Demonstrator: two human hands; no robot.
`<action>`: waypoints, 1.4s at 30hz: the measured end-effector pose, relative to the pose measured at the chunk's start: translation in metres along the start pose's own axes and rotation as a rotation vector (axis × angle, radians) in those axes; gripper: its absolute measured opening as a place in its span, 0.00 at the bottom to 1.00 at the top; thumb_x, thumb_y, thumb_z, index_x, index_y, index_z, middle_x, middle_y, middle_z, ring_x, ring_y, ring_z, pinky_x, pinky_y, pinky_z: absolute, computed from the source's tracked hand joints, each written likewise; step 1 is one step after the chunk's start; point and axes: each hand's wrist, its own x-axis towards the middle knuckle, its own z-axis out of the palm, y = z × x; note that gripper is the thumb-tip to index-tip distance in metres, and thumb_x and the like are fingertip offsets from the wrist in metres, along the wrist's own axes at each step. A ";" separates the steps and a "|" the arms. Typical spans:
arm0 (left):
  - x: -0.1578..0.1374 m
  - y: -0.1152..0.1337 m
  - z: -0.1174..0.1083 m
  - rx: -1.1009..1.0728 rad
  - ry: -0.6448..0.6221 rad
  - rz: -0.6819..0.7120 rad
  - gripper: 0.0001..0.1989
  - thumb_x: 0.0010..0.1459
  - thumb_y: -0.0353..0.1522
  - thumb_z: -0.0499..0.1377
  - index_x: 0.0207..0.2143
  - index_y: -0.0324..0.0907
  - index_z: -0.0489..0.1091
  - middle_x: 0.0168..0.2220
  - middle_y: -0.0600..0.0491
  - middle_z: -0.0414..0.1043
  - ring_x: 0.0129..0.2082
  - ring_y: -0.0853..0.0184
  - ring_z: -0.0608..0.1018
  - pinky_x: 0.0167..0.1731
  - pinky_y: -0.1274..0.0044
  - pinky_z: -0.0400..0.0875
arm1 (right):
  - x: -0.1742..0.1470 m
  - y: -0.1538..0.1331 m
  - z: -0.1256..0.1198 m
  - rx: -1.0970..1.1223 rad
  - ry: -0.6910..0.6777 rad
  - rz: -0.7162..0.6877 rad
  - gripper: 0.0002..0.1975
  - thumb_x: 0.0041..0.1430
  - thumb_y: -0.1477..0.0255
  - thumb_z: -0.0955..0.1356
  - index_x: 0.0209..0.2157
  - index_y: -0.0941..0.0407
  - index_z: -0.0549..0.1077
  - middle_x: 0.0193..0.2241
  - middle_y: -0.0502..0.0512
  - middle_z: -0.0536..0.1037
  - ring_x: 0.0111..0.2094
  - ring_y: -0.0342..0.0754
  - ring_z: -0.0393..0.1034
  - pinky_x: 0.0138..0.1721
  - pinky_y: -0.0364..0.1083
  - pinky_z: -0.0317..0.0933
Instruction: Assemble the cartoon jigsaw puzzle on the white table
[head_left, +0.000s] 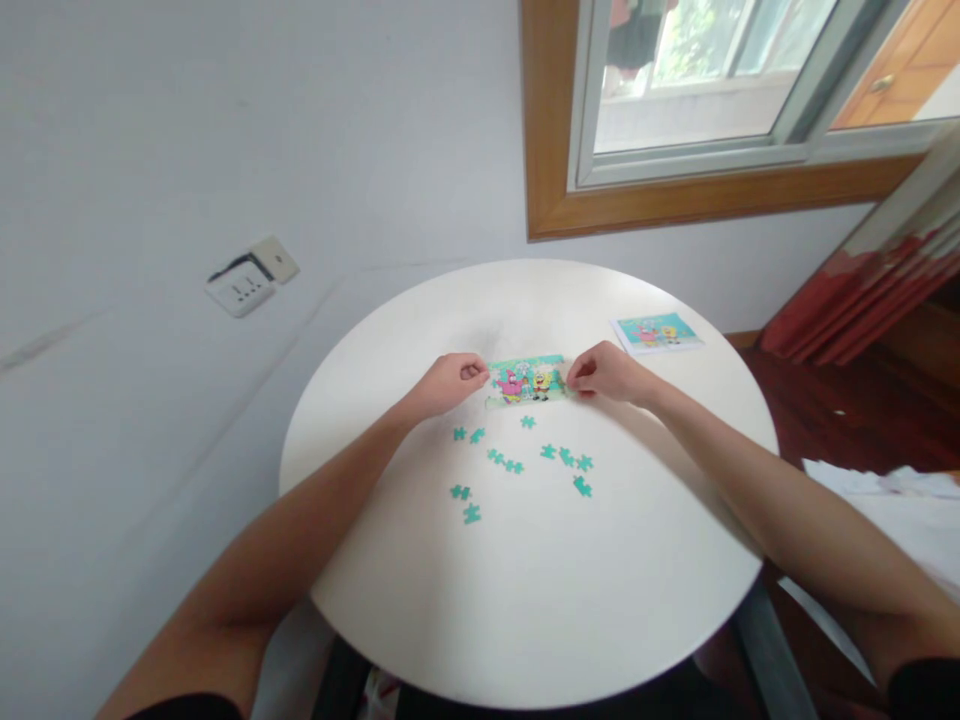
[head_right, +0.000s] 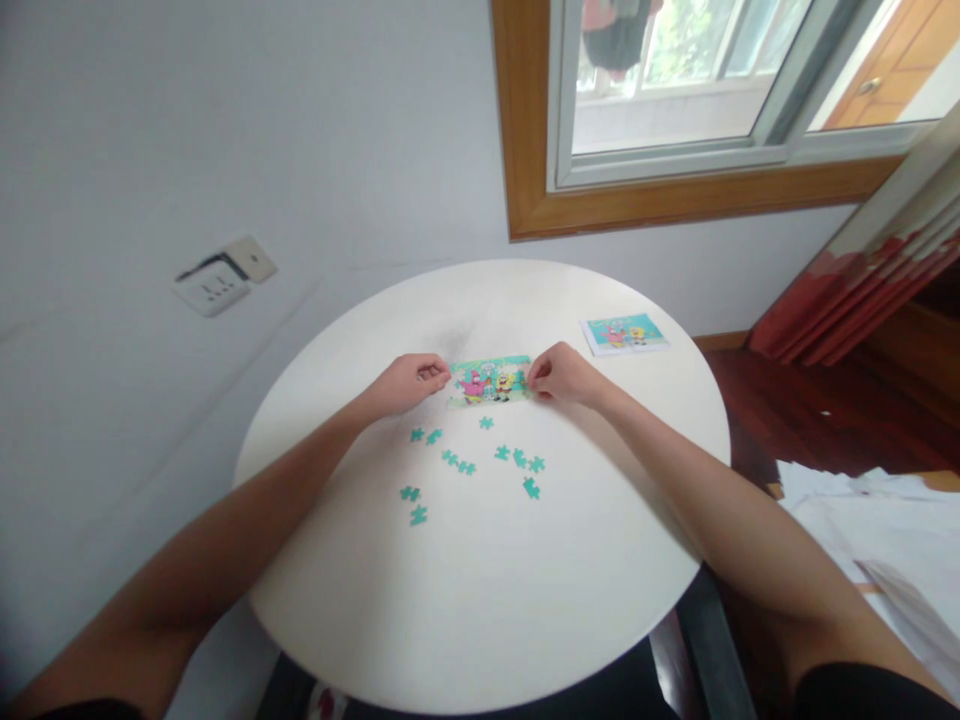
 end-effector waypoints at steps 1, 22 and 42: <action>0.000 0.000 0.000 -0.001 -0.002 -0.005 0.13 0.54 0.39 0.57 0.31 0.38 0.73 0.25 0.54 0.71 0.25 0.70 0.70 0.27 0.80 0.63 | 0.002 0.004 -0.003 0.008 0.009 0.031 0.04 0.44 0.75 0.68 0.21 0.59 0.76 0.17 0.53 0.75 0.20 0.43 0.67 0.25 0.42 0.61; 0.000 0.003 0.000 0.003 -0.009 -0.006 0.13 0.54 0.40 0.57 0.30 0.38 0.73 0.25 0.54 0.73 0.25 0.70 0.71 0.28 0.80 0.64 | 0.003 0.001 0.004 -0.250 0.067 0.098 0.04 0.44 0.74 0.71 0.22 0.60 0.78 0.16 0.52 0.75 0.19 0.43 0.66 0.23 0.41 0.57; 0.001 0.003 -0.002 0.016 0.019 -0.008 0.13 0.54 0.40 0.57 0.30 0.38 0.74 0.25 0.53 0.73 0.26 0.69 0.71 0.28 0.79 0.64 | -0.048 -0.059 0.010 -0.595 -0.211 -0.193 0.03 0.51 0.74 0.70 0.26 0.57 0.76 0.24 0.53 0.76 0.26 0.44 0.67 0.28 0.43 0.53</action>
